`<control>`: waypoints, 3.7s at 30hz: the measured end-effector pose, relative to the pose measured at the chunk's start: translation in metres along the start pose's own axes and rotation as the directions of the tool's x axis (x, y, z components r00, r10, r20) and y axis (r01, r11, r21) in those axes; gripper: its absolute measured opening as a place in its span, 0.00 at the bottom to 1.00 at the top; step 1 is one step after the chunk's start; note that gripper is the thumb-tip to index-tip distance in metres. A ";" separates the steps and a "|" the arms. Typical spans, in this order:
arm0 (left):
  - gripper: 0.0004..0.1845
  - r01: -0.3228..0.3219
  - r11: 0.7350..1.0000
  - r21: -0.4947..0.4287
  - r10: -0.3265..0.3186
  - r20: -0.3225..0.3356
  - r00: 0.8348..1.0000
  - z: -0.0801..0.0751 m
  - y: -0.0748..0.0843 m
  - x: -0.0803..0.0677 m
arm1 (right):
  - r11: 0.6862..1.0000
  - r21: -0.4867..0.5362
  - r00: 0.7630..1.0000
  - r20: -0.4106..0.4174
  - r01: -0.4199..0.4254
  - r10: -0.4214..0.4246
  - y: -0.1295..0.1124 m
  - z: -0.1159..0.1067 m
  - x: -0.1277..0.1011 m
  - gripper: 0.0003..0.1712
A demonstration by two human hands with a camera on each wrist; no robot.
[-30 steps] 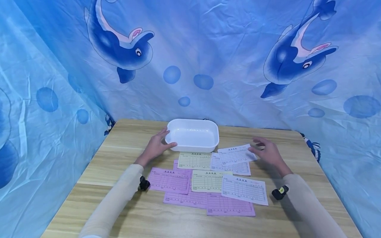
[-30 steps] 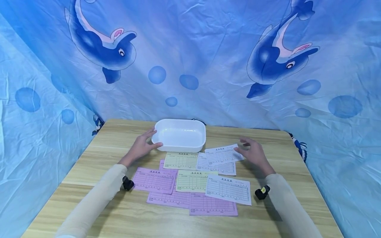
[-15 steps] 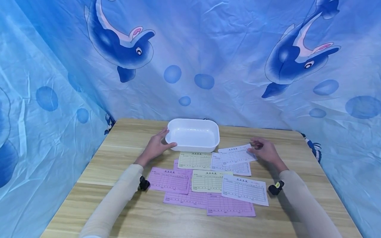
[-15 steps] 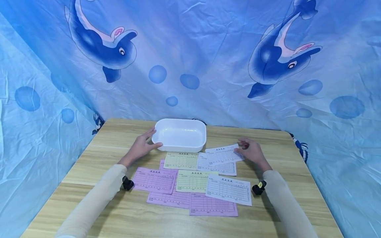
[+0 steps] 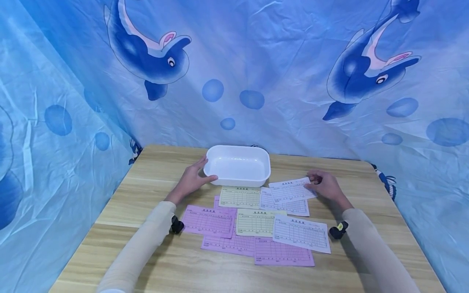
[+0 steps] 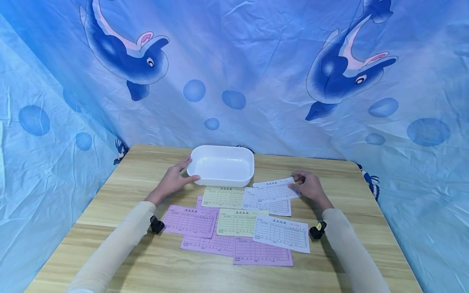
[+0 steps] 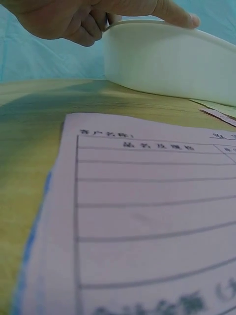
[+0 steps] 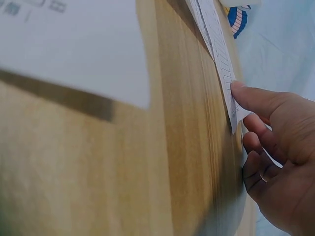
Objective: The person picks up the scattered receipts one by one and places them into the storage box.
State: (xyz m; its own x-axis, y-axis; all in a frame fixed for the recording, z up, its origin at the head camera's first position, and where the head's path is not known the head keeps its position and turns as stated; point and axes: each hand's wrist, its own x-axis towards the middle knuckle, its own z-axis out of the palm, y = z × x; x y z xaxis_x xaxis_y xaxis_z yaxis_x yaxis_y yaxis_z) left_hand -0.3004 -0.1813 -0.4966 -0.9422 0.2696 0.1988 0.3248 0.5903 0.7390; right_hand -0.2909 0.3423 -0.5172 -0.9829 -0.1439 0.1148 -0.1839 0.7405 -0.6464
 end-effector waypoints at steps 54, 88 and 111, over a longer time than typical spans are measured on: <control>0.58 0.021 1.000 -0.008 -0.021 0.006 1.000 0.000 0.000 0.002 | 1.000 -0.006 0.998 -0.063 0.018 -0.018 -0.027 -0.034 -0.012 0.13; 0.60 0.041 0.999 0.004 -0.041 0.019 0.999 0.000 -0.001 0.003 | 0.993 0.111 0.972 -0.229 -0.035 0.060 -0.067 -0.084 0.010 0.19; 0.59 0.038 0.999 -0.002 -0.038 0.023 0.999 0.000 -0.003 0.004 | 0.952 0.294 0.969 -0.199 -0.083 0.146 -0.123 -0.049 0.053 0.21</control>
State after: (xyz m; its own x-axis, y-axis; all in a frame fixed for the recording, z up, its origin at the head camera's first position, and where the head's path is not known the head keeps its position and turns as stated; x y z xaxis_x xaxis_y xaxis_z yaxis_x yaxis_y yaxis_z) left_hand -0.3050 -0.1820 -0.4975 -0.9518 0.2644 0.1553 0.2882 0.5985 0.7475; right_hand -0.3209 0.2753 -0.3948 -0.9810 0.0992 0.1667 -0.0909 0.5242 -0.8467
